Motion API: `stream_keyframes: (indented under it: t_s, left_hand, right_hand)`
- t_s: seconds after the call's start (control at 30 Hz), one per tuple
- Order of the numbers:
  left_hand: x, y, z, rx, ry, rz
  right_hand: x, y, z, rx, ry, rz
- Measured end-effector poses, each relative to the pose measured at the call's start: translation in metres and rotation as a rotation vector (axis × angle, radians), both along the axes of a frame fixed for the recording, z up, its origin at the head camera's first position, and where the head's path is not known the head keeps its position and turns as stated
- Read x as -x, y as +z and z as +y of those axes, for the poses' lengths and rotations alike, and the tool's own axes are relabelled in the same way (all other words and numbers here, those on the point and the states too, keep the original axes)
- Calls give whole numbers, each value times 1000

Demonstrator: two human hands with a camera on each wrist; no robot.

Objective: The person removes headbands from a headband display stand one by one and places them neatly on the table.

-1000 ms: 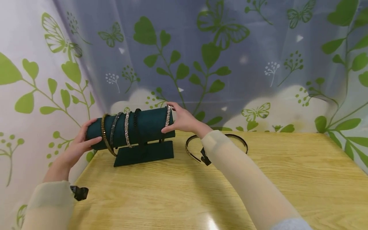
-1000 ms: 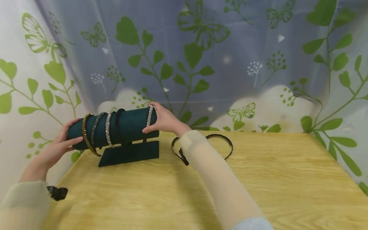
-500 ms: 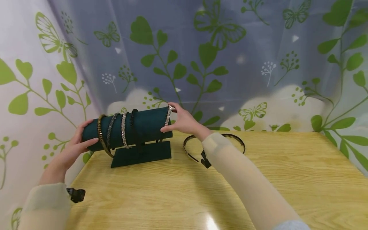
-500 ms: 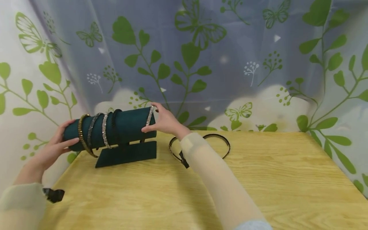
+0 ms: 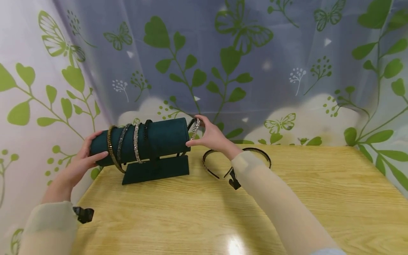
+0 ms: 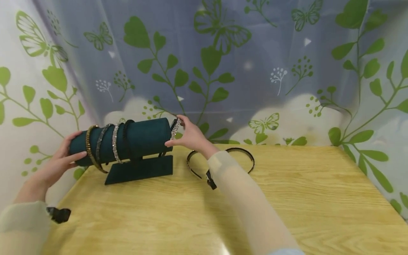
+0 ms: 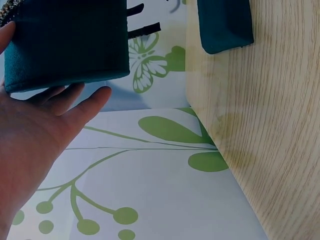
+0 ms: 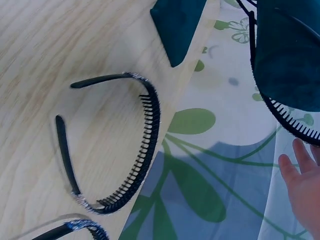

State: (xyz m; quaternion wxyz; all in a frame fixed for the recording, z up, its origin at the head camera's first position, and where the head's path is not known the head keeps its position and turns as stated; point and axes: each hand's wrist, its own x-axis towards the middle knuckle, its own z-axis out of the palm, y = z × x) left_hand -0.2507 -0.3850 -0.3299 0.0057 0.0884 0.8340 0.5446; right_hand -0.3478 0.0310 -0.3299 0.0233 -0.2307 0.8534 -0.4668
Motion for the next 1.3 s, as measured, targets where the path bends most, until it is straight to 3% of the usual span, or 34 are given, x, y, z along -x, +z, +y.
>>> stream_keyframes:
  t_s: [0.6,0.9,1.13,1.3]
  left_hand:
    - [2,-3,0,-40,-11,-9]
    - [2,-5,-2,-53,-6,-21]
    - [2,-6,-3,-8,12,-16]
    - [3,-6,0,-29,4,-17]
  right_hand:
    - [-10,-10,71,-52,-73,99]
    - [-20,-15,121,22,-47,138]
    - [-29,-19,167,100,-79,126]
    - [-39,-23,205,120,-130,121]
